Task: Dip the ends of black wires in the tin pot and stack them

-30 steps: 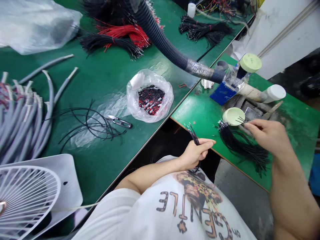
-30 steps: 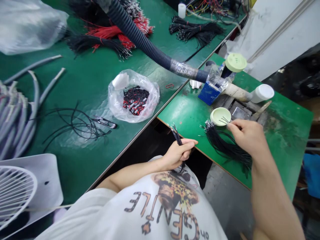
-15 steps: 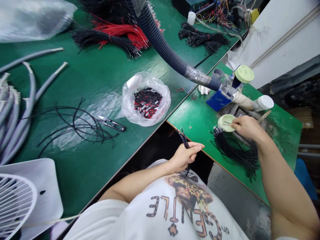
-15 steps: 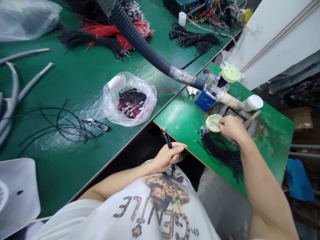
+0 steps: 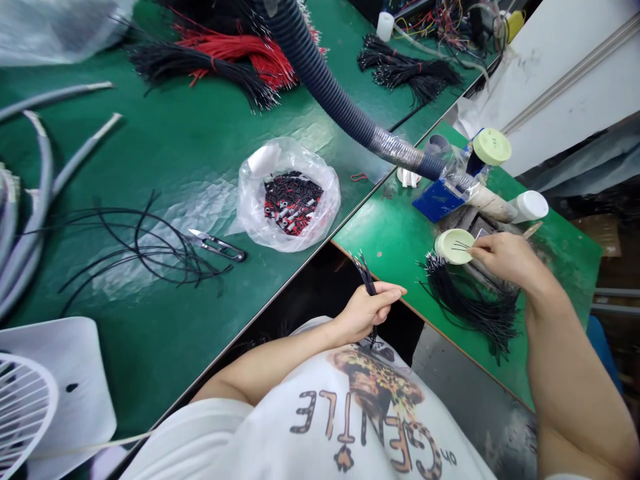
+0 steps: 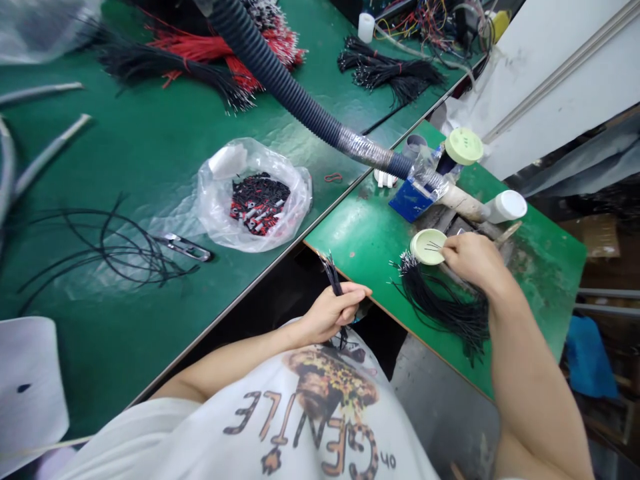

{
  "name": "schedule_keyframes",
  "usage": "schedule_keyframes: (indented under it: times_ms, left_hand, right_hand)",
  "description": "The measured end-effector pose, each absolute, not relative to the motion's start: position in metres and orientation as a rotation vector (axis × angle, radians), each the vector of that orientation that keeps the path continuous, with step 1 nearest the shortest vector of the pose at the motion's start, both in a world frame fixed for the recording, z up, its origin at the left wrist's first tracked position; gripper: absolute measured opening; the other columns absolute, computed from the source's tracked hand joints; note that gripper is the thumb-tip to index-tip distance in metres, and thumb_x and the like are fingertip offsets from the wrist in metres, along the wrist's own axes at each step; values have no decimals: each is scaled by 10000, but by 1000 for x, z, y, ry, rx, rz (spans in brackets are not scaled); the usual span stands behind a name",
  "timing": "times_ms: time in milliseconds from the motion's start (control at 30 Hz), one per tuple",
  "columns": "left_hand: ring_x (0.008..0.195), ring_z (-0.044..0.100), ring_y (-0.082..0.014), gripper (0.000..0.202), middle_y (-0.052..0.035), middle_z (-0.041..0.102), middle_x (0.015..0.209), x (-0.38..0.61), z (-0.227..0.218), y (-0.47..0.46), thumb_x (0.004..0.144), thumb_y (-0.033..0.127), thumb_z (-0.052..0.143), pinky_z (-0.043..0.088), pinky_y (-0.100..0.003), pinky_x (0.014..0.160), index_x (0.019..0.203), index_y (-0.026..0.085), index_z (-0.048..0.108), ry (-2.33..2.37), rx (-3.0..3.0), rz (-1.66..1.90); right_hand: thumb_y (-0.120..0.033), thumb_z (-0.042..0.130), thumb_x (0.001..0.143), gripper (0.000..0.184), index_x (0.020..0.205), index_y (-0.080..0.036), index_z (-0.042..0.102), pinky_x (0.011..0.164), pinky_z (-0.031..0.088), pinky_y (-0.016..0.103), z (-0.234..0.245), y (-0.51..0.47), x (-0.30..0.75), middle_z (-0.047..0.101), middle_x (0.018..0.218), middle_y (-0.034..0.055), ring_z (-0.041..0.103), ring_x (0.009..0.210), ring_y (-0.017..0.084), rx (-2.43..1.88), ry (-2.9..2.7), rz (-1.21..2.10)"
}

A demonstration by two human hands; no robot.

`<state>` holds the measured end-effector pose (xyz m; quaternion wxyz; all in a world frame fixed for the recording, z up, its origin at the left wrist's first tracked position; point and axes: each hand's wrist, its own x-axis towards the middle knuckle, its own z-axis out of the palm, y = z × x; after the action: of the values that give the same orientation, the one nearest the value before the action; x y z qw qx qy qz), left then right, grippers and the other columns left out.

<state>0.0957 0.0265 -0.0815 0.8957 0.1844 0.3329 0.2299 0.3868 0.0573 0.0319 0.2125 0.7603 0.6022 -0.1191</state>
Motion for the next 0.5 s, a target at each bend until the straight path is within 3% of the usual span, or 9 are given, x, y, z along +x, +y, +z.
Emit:
schedule_keyframes:
  times_ms: [167, 500]
  left_hand:
    - [356, 246, -17, 381, 82, 422, 388, 93, -83, 30, 692, 392, 863, 113, -200, 408, 912, 102, 755, 716, 353, 482]
    - [354, 245, -11, 371, 91, 390, 389, 89, -82, 31, 703, 394, 863, 129, -191, 408, 905, 99, 763, 731, 375, 503]
  right_hand:
    - [-349, 583, 902, 265, 885, -171, 779, 719, 380, 286, 49, 38, 431, 755, 915, 91, 625, 834, 194, 2395, 1460, -372]
    - [-298, 590, 889, 262, 876, -132, 791, 742, 400, 267, 13, 43, 486, 751, 994, 128, 640, 916, 201, 2400, 1214, -450]
